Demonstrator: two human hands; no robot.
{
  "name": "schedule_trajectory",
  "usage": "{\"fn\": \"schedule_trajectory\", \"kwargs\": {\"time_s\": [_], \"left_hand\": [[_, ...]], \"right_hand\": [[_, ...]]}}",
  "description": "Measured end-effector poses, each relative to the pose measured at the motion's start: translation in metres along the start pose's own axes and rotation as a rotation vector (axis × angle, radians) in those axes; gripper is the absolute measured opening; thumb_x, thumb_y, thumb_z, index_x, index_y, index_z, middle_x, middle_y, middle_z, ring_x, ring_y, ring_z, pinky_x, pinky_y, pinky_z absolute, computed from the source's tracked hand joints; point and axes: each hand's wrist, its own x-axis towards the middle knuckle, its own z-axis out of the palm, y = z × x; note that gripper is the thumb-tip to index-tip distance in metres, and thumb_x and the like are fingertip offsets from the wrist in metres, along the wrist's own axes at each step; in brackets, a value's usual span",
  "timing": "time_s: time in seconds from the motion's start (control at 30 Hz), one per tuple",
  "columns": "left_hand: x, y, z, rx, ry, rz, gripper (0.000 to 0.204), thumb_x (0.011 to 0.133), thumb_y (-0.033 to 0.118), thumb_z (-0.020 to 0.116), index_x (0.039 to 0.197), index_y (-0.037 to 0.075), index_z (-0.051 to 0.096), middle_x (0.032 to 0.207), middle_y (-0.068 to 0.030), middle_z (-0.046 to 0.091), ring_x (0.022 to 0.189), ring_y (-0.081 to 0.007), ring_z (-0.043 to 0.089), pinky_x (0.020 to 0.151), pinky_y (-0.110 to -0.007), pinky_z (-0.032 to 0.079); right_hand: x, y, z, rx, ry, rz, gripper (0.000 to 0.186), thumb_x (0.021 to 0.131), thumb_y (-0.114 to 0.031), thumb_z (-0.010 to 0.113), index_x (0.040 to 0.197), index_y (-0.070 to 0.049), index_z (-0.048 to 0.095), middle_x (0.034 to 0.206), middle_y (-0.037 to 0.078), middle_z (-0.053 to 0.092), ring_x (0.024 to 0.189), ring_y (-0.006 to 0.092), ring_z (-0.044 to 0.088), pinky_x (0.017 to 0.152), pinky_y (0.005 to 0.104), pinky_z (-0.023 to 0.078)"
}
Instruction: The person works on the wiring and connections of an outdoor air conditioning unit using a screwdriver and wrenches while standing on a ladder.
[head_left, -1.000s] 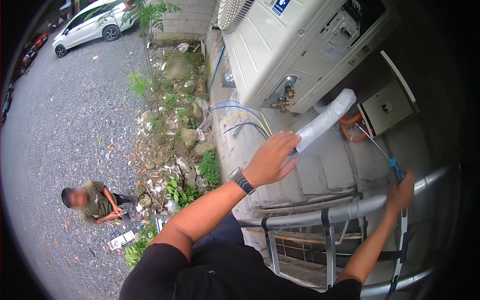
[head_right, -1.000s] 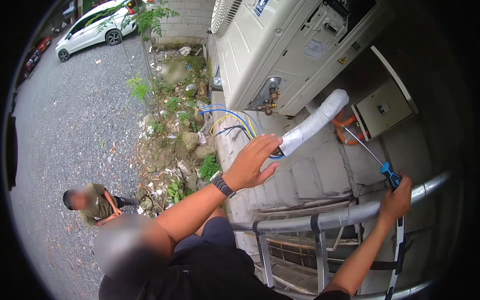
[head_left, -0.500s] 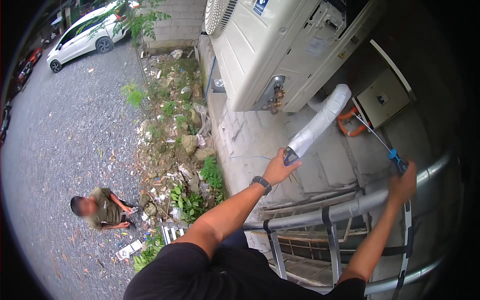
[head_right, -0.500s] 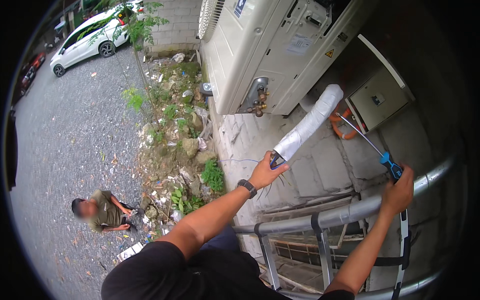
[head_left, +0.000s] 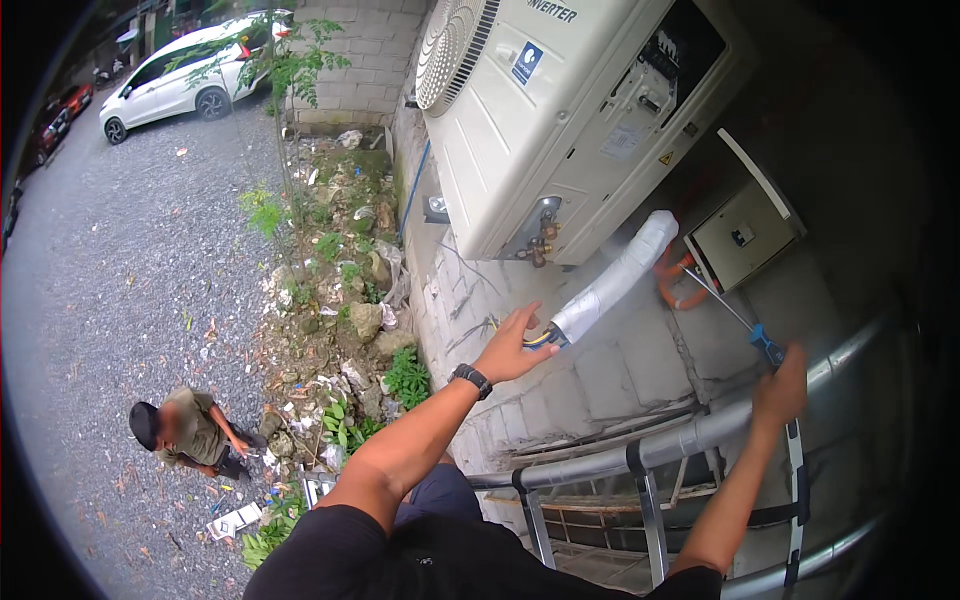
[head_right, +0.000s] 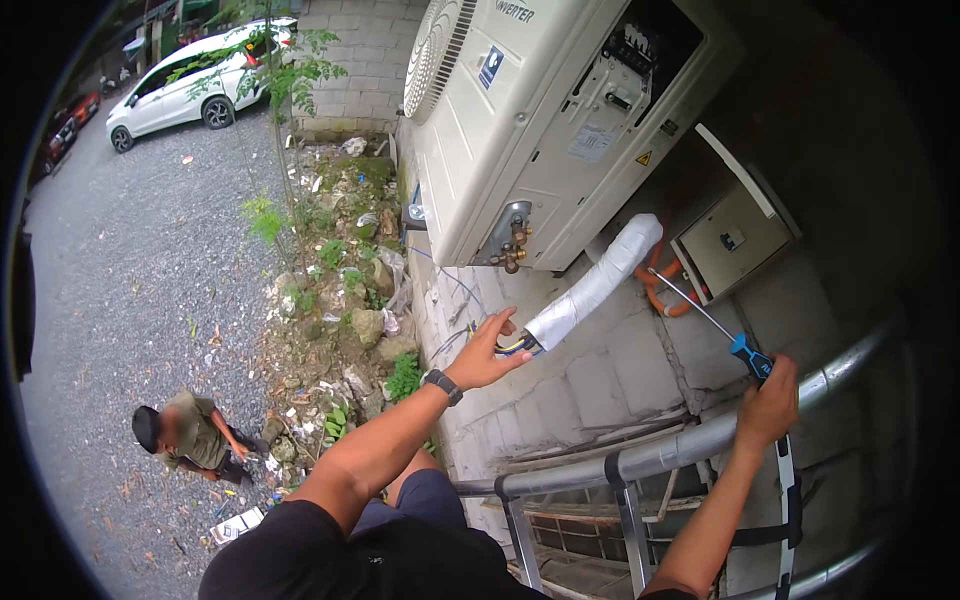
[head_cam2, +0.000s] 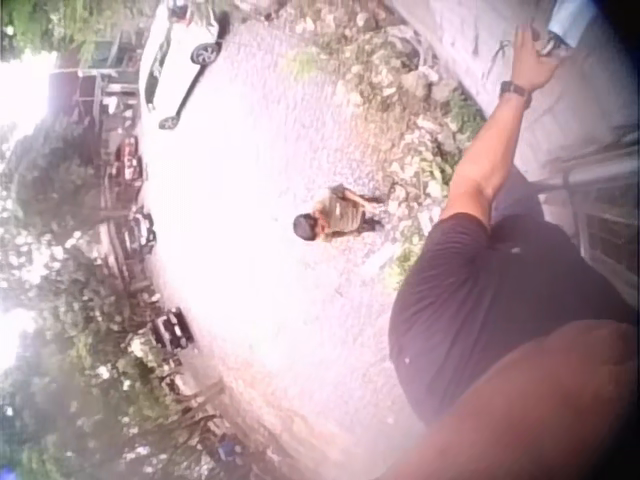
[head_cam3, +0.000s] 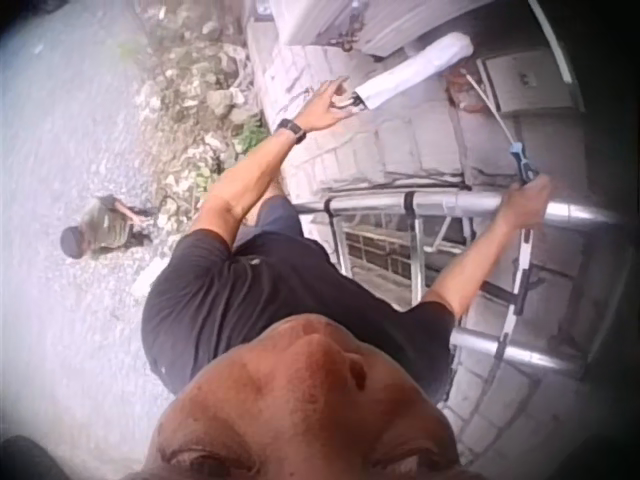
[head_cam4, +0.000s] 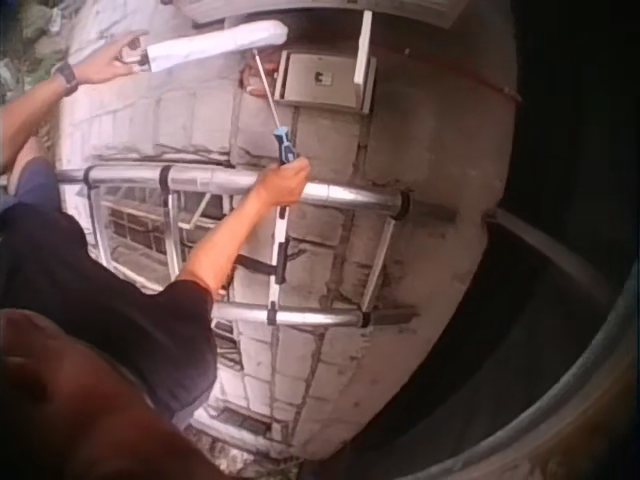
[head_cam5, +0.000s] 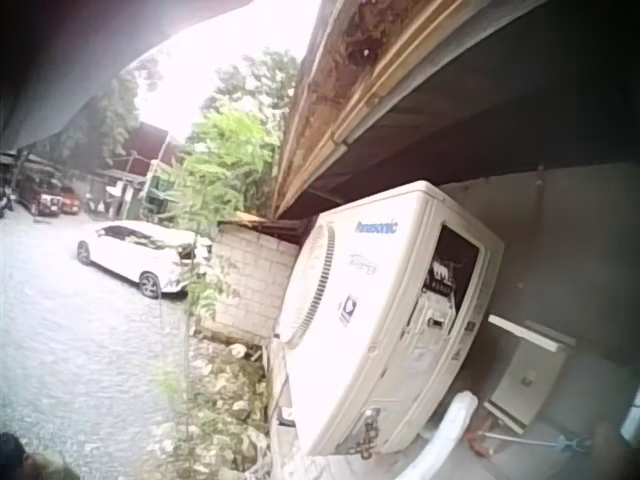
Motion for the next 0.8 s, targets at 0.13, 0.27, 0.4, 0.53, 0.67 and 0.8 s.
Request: {"fn": "schedule_trajectory", "kwargs": {"time_s": [0.13,0.27,0.4,0.53,0.67,0.8], "left_hand": [[0.075,0.063,-0.05,0.279,0.132,0.387,0.073,0.091,0.024,0.068,0.153,0.005,0.033,0.111,-0.0192,0.062,0.106,-0.035,0.062,0.092,-0.042,0.05],[0.192,0.199,-0.094,0.226,-0.069,0.271,0.085,0.091,0.023,0.064,0.159,0.011,0.016,0.08,-0.0214,0.07,0.074,-0.0443,0.067,0.072,-0.054,0.052],[0.276,0.251,-0.133,0.442,0.028,0.235,0.085,0.089,0.027,0.062,0.157,0.001,0.016,0.096,-0.0257,0.071,0.089,-0.0441,0.068,0.08,-0.051,0.054],[0.239,0.227,-0.101,0.235,-0.011,0.204,0.073,0.086,0.028,0.066,0.148,0.001,0.038,0.099,-0.0228,0.072,0.098,-0.0399,0.068,0.085,-0.049,0.054],[0.058,0.134,-0.125,-0.222,0.238,0.408,0.048,0.093,0.013,0.065,0.139,0.006,0.052,0.091,-0.0121,0.068,0.084,-0.0271,0.067,0.079,-0.038,0.054],[-0.246,-0.059,-0.115,0.174,0.332,-0.635,0.038,0.094,0.012,0.059,0.131,0.004,0.058,0.106,-0.0167,0.064,0.096,-0.0331,0.065,0.088,-0.041,0.052]], "right_hand": [[-0.001,0.008,-0.004,0.041,0.032,-0.023,0.032,0.076,0.0,0.066,0.106,-0.009,0.058,0.103,0.011,0.064,0.096,0.0371,0.063,0.078,0.048,0.049],[-0.003,0.004,0.0,0.058,0.006,-0.006,0.034,0.076,0.0,0.066,0.108,-0.009,0.058,0.104,0.012,0.064,0.097,0.0373,0.063,0.079,0.0481,0.049],[0.005,0.005,0.009,0.094,0.029,-0.023,0.038,0.075,0.002,0.067,0.111,-0.007,0.057,0.109,0.014,0.064,0.102,0.0389,0.063,0.083,0.0486,0.049],[-0.021,0.047,0.02,0.062,0.029,-0.029,0.047,0.078,0.008,0.06,0.123,-0.006,0.055,0.119,0.016,0.064,0.11,0.0411,0.061,0.086,0.0503,0.048],[-0.014,0.037,0.034,0.039,0.004,0.005,0.042,0.083,0.001,0.059,0.124,-0.01,0.054,0.12,0.014,0.064,0.108,0.0407,0.062,0.083,0.0508,0.049],[-0.013,0.038,0.012,0.033,-0.009,0.046,0.035,0.088,-0.004,0.059,0.122,-0.009,0.054,0.115,0.016,0.066,0.105,0.0414,0.063,0.083,0.0511,0.049]]}}
